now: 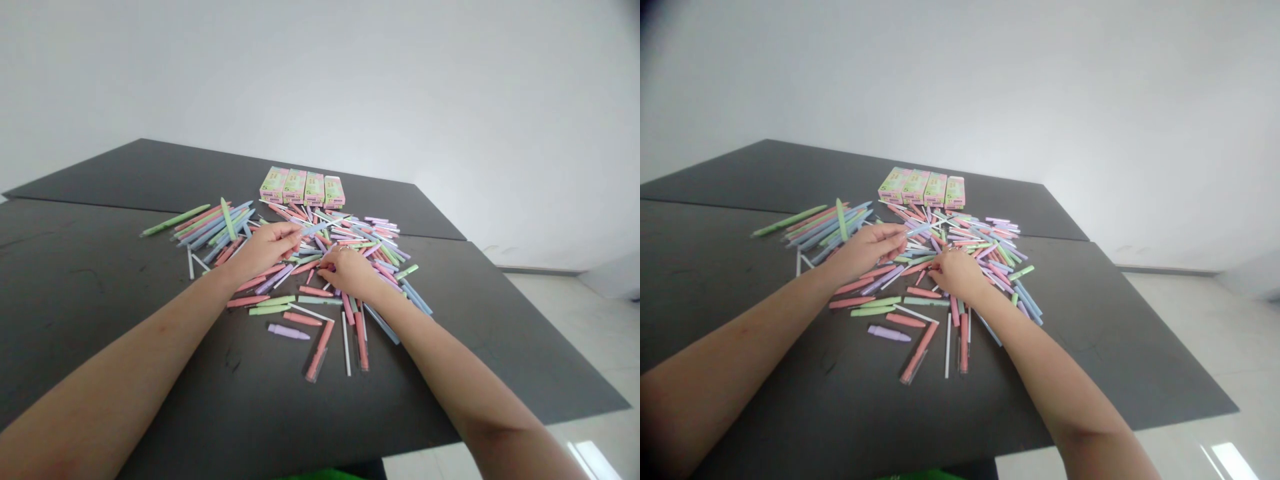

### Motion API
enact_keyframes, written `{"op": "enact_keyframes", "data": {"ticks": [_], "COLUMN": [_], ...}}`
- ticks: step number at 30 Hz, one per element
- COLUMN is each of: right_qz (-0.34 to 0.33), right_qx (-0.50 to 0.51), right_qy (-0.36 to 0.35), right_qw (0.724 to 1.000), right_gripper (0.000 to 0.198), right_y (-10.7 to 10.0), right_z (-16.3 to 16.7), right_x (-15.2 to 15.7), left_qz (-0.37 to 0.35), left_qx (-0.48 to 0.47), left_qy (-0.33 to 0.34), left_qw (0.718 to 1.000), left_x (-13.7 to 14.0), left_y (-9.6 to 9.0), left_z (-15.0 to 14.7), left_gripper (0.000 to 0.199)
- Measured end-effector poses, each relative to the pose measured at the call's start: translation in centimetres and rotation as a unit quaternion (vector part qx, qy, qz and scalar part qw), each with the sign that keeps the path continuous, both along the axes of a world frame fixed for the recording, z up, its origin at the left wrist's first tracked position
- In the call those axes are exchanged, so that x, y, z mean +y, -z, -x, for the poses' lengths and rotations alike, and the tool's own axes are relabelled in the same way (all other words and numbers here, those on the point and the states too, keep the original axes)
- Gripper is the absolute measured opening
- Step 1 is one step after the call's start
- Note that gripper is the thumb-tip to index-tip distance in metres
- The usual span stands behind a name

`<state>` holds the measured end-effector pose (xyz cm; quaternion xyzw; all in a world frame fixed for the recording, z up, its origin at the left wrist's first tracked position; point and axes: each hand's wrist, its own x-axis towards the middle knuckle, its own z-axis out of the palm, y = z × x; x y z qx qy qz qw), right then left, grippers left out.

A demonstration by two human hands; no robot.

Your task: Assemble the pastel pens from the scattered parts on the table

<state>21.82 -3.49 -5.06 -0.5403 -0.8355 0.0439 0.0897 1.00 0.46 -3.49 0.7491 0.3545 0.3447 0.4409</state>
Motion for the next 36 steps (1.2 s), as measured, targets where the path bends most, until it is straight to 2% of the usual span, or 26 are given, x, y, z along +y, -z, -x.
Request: {"op": "enact_keyframes", "data": {"ticks": [7, 13, 16, 18, 20, 23, 26, 28, 30, 36], "right_qz": [-0.012, -0.028, -0.022, -0.005, 0.032, 0.092, 0.094, 0.082, 0.071, 0.040], "right_qx": [-0.050, -0.055, 0.012, 0.122, 0.273, 0.469, 0.594, 0.650, 0.676, 0.710], "right_qy": [0.025, 0.018, 0.017, 0.022, 0.032, 0.049, 0.056, 0.056, 0.060, 0.057], "right_qw": [0.998, 0.998, 1.000, 0.992, 0.961, 0.877, 0.797, 0.754, 0.731, 0.701], "right_gripper": [0.022, 0.020, 0.015, 0.012, 0.013, 0.014, 0.018, 0.025, 0.029, 0.018], "right_y": [-0.1, 0.4, 0.5, 0.2, -0.3, -1.0, -1.4, -1.4, -1.5, -2.1], "right_z": [0.9, 1.3, 0.7, 0.0, -0.9, -2.1, -3.0, -3.3, -3.4, -2.8], "right_x": [-0.3, -0.3, 0.1, 0.4, 0.8, 1.4, 1.9, 2.1, 2.2, 2.1], "left_qz": [0.011, 0.018, 0.014, 0.008, 0.008, 0.012, 0.017, 0.025, 0.032, 0.042], "left_qx": [-0.003, -0.012, -0.011, -0.015, -0.018, -0.019, -0.017, -0.019, -0.022, -0.019], "left_qy": [-0.008, -0.005, 0.002, 0.005, 0.006, 0.003, 0.007, 0.006, 0.006, 0.011], "left_qw": [1.000, 1.000, 1.000, 1.000, 1.000, 1.000, 1.000, 0.999, 0.999, 0.999], "left_x": [0.0, 0.1, 0.2, 0.3, 0.4, 0.4, 0.3, 0.3, 0.3, 0.2], "left_y": [0.2, 0.3, 0.5, 0.6, 0.6, 0.7, 0.7, 0.8, 0.8, 0.5], "left_z": [-0.1, -0.1, 0.0, 0.1, 0.2, 0.2, 0.2, 0.2, 0.1, 0.1], "left_gripper": [0.029, 0.028, 0.029, 0.029, 0.029, 0.029, 0.027, 0.026, 0.025, 0.025]}}
